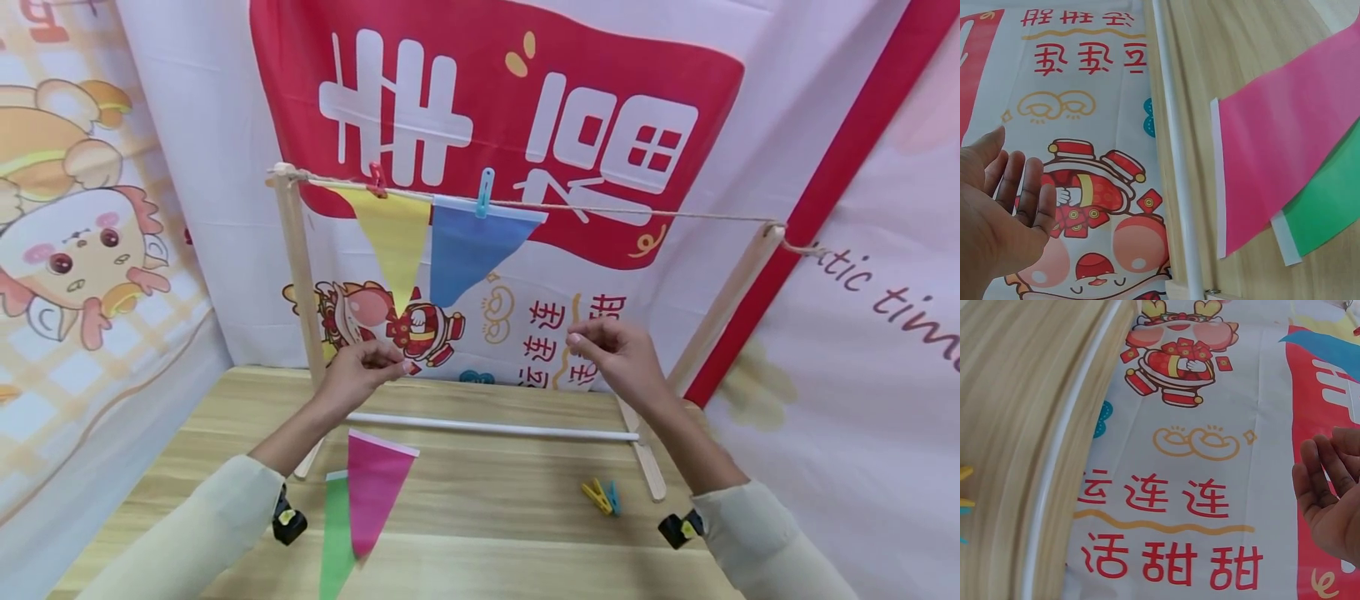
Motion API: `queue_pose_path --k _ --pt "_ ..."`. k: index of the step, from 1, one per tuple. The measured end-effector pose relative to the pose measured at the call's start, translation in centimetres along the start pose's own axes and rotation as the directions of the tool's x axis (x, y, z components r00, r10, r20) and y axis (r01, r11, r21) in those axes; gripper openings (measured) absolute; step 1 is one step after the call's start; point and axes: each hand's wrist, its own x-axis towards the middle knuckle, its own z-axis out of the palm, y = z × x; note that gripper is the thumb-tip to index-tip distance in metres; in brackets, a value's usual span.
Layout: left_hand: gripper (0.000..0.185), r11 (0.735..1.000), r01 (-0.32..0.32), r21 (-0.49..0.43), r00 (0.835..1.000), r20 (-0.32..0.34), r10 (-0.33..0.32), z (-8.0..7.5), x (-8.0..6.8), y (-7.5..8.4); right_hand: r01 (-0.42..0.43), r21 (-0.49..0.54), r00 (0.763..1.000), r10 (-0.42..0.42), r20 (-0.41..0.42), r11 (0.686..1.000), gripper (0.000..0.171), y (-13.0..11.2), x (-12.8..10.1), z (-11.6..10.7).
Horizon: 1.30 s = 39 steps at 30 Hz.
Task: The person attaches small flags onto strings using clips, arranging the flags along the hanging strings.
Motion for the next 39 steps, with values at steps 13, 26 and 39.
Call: queue_pose_path --k 13,26,39 --pt "0.034 0.999 0.014 0.037 1.000 0.016 -0.014 0.2 0.1 -1.5 -0.095 -0.012 0.995 0.095 0.021 0.995 0.028 2.7 -1.3 1.1" --pt "0.023 0.999 -0.020 0.027 0.999 0.050 0.019 0.5 -0.3 -2.3 -0.167 -0.018 0.985 0.167 0.052 0.986 0.028 4.9 -2.9 2.0" --pt "0.026 0.996 0.039 0.074 0.996 0.075 -0.045 0.6 -0.7 -3.9 -0.200 -0.045 0.977 0.203 0.061 0.979 0.027 6.4 -3.9 2.8"
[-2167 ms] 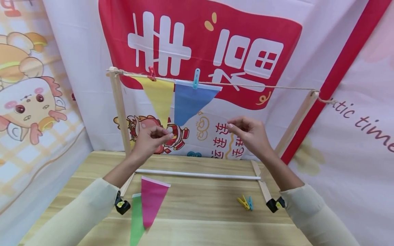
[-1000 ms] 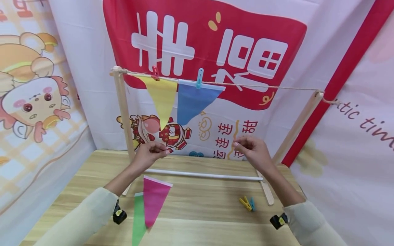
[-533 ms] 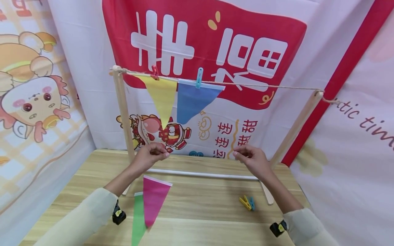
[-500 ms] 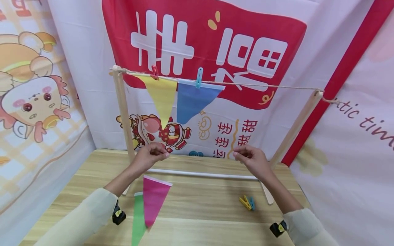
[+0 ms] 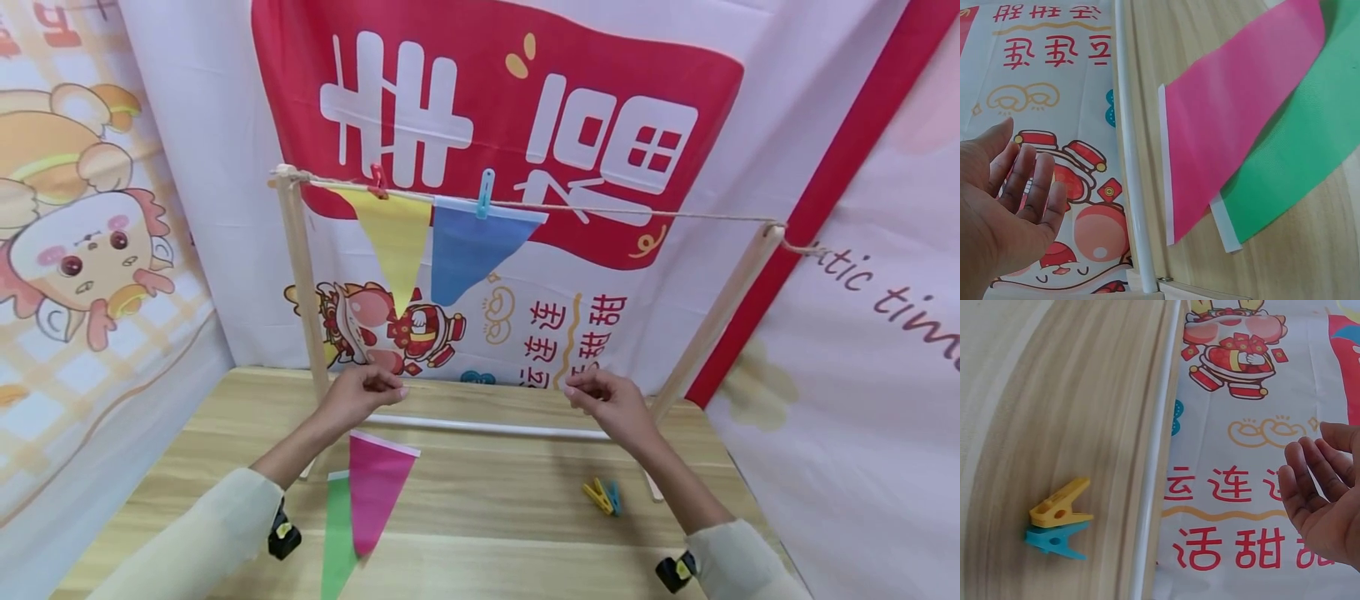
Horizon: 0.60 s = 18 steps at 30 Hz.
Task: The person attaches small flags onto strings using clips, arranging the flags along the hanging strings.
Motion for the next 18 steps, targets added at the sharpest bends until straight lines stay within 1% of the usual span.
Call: queue_pose_path --k 7,12,14,18 --pt "0.030 1.000 0.013 0.007 1.000 0.018 -0.013 0.1 -0.7 -0.8 -0.017 0.017 0.999 0.016 0.032 1.000 0.027 0.6 -0.4 0.5" --pt "0.026 1.000 -0.002 0.026 0.999 0.033 0.002 0.1 -1.0 -1.6 -0.019 0.014 0.999 0.019 0.033 1.000 0.022 1.2 -0.6 0.7" --pt "0.024 0.999 -0.010 0.048 0.999 0.052 0.007 0.0 -1.2 -1.9 -0.023 0.018 0.999 0.023 0.036 1.000 0.021 1.5 -0.8 0.8" --pt "0.024 0.997 0.014 0.071 0.994 0.105 -0.021 0.0 -1.5 -2.5 -0.031 0.030 0.999 0.029 0.046 0.999 0.022 2.0 -1.1 0.8"
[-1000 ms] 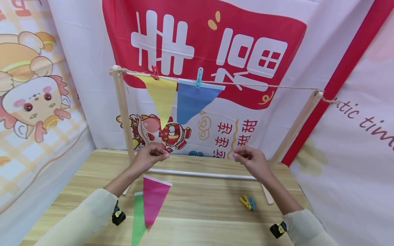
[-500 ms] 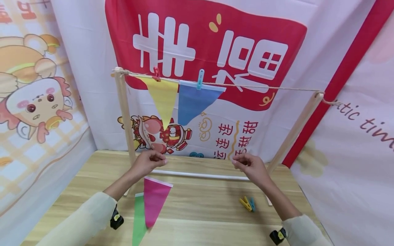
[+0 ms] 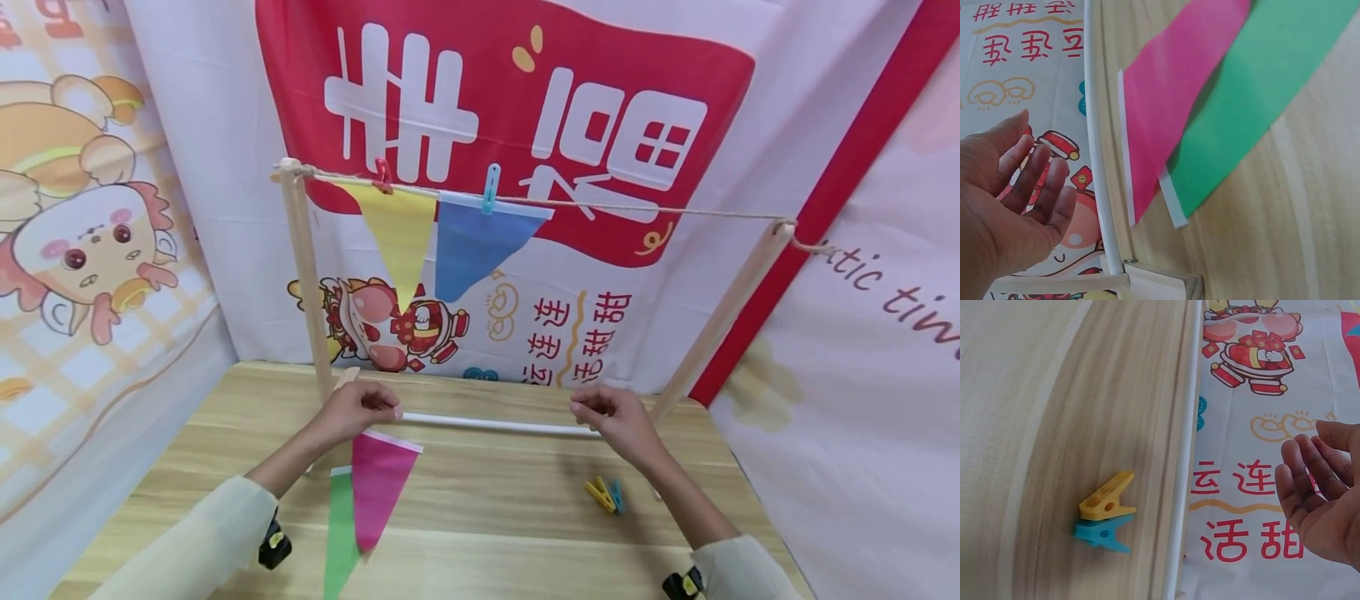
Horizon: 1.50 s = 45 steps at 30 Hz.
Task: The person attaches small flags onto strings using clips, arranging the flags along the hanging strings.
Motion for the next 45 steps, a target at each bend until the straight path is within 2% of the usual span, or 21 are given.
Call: queue_pose_path --k 3,9,15,17,19,23,29,33,40,45 --pt "0.026 1.000 0.020 0.024 0.999 0.036 -0.021 0.0 -0.1 -0.4 -0.003 0.009 1.000 0.003 0.001 1.000 0.022 0.4 -0.1 0.0" --pt "0.023 0.992 0.021 0.122 0.996 0.087 -0.032 0.0 -0.6 -1.1 -0.019 -0.017 1.000 0.019 0.003 1.000 0.018 1.1 -0.4 0.1" --pt "0.030 0.986 0.079 0.146 0.990 0.102 -0.094 0.0 -1.2 -1.9 -0.049 -0.029 0.998 0.050 0.025 0.998 0.021 1.6 -1.1 0.0" --pt "0.032 0.983 0.070 0.169 0.992 0.097 -0.087 0.1 -1.2 -2.3 -0.058 -0.027 0.998 0.059 0.037 0.998 0.022 1.8 -1.3 0.0" --pt "0.033 0.978 0.034 0.204 0.993 0.100 -0.056 0.1 -1.1 -2.7 -0.061 -0.022 0.997 0.062 0.044 0.998 0.023 2.1 -1.5 0.1" --pt "0.033 0.963 -0.039 0.267 0.993 0.117 0.007 0.1 -1.1 -3.4 -0.070 -0.030 0.996 0.071 0.048 0.997 0.020 2.9 -1.8 0.1" --pt "0.036 0.932 -0.094 0.349 0.992 0.116 0.057 0.3 -1.0 -4.3 -0.093 -0.064 0.993 0.097 0.064 0.994 0.016 4.2 -2.4 0.3" --pt "0.035 0.907 -0.117 0.405 0.990 0.114 0.077 0.6 -0.8 -4.7 -0.108 -0.086 0.991 0.114 0.075 0.990 0.014 4.8 -2.8 0.3" --pt "0.033 0.901 -0.117 0.417 0.991 0.106 0.080 0.4 -0.7 -4.5 -0.137 -0.154 0.987 0.147 0.060 0.979 0.012 5.5 -3.1 0.3" --pt "0.032 0.902 -0.118 0.415 0.992 0.096 0.086 0.2 -0.7 -4.2 -0.143 -0.177 0.985 0.157 0.067 0.974 0.017 6.1 -3.3 0.2"
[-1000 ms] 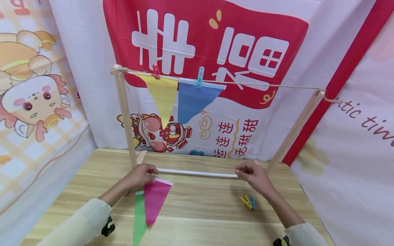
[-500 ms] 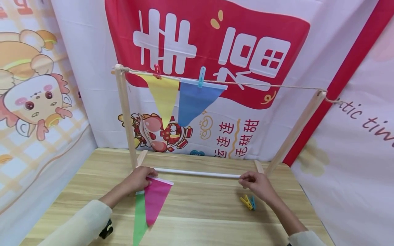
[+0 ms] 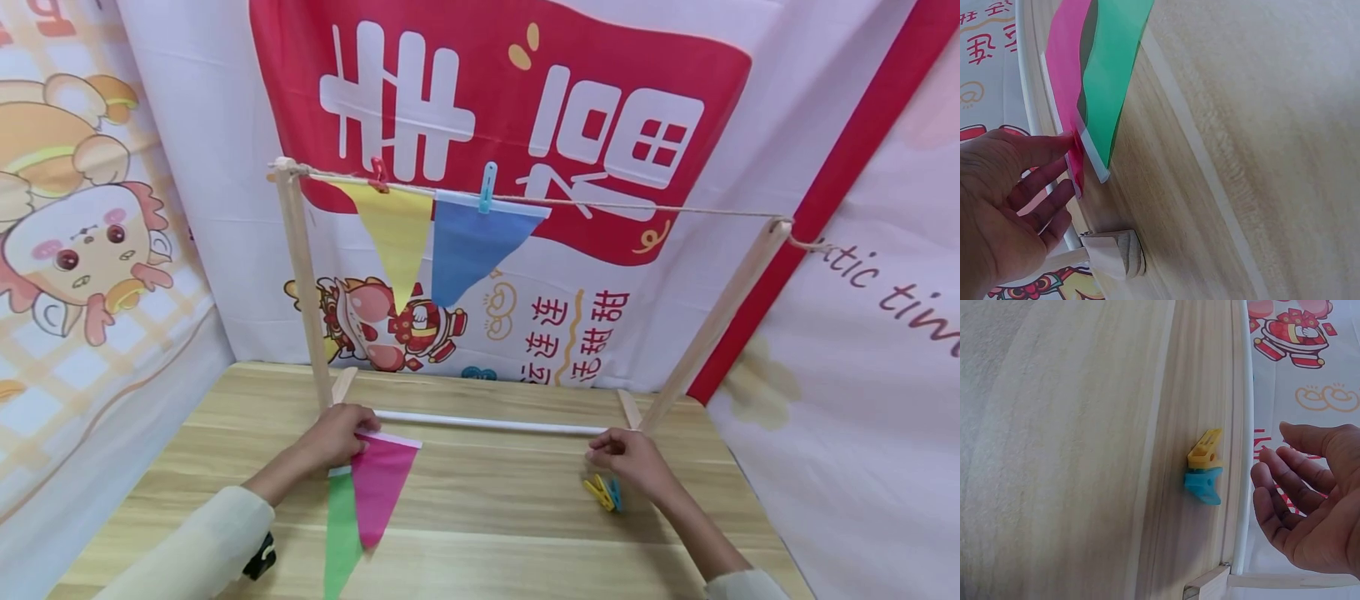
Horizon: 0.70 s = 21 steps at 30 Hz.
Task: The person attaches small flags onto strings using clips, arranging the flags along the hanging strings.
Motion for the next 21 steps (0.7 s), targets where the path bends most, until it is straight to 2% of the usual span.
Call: queue_pose_path --k 4,12,21 --pt "0.032 1.000 0.008 -0.013 1.000 -0.006 -0.008 -0.18 -0.03 0.21 0.011 0.003 1.000 -0.011 0.012 1.000 0.023 0.41 -0.23 -0.02" --pt "0.028 0.996 0.069 -0.064 0.998 0.004 -0.069 -0.68 0.09 0.43 0.016 -0.001 0.999 -0.016 0.039 1.000 0.027 0.67 -0.34 0.04" --pt "0.020 0.998 0.065 -0.003 0.998 -0.008 -0.065 -0.63 0.53 -0.37 0.013 -0.032 0.999 -0.011 0.038 0.999 0.031 0.82 -0.33 0.48"
